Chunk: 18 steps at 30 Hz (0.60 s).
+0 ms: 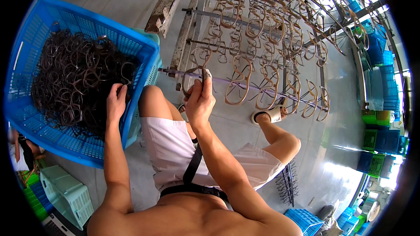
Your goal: The person picks up a metal rod with prongs and places it on a rack. Then, they repeatedly pick up metal hooks from a blue basket and attach them one by one to the prongs on the rod. The person continues this process, filling the rod with hooks.
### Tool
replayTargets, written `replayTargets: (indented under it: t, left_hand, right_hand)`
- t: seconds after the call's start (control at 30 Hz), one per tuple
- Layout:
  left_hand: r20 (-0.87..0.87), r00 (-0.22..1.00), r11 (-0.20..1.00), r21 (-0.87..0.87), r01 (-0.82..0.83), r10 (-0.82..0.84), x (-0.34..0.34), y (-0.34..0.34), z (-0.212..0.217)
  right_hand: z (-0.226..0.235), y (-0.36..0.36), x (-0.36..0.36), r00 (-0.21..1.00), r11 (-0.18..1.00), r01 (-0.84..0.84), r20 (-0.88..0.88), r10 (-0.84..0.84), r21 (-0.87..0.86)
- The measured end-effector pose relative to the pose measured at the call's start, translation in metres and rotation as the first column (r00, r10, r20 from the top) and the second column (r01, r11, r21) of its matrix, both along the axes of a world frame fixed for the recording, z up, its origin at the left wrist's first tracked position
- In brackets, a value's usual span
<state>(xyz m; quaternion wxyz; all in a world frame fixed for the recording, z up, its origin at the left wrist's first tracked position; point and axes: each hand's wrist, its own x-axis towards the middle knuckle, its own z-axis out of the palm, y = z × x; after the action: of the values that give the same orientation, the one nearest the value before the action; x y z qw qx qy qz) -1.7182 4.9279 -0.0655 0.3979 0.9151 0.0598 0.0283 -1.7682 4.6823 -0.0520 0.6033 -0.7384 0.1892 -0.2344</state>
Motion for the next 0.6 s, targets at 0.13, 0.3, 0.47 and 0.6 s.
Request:
replayTargets:
  t: [0.13, 0.3, 0.47, 0.6]
  left_hand:
    - [-0.006, 1.000, 1.000, -0.002, 0.011, -0.011, 0.001, -0.001, 0.001]
    - [-0.035, 0.999, 1.000, -0.021, 0.009, -0.010, 0.001, 0.000, -0.001]
    - [-0.030, 0.998, 0.995, -0.085, 0.050, -0.052, 0.000, 0.006, -0.003]
    - [0.021, 0.999, 0.901, -0.432, 0.033, -0.027, 0.002, 0.027, 0.005]
  right_hand:
    - [0.005, -0.002, -0.001, 1.000, 1.000, -0.007, 0.003, 0.007, 0.005]
    - [0.002, -0.006, -0.002, 0.999, 0.996, 0.044, 0.027, -0.047, 0.079]
    - [-0.016, -0.010, -0.011, 0.997, 0.995, 0.033, 0.065, -0.039, 0.091]
    - [-0.048, -0.004, -0.042, 0.999, 1.000, 0.011, -0.051, -0.010, 0.022]
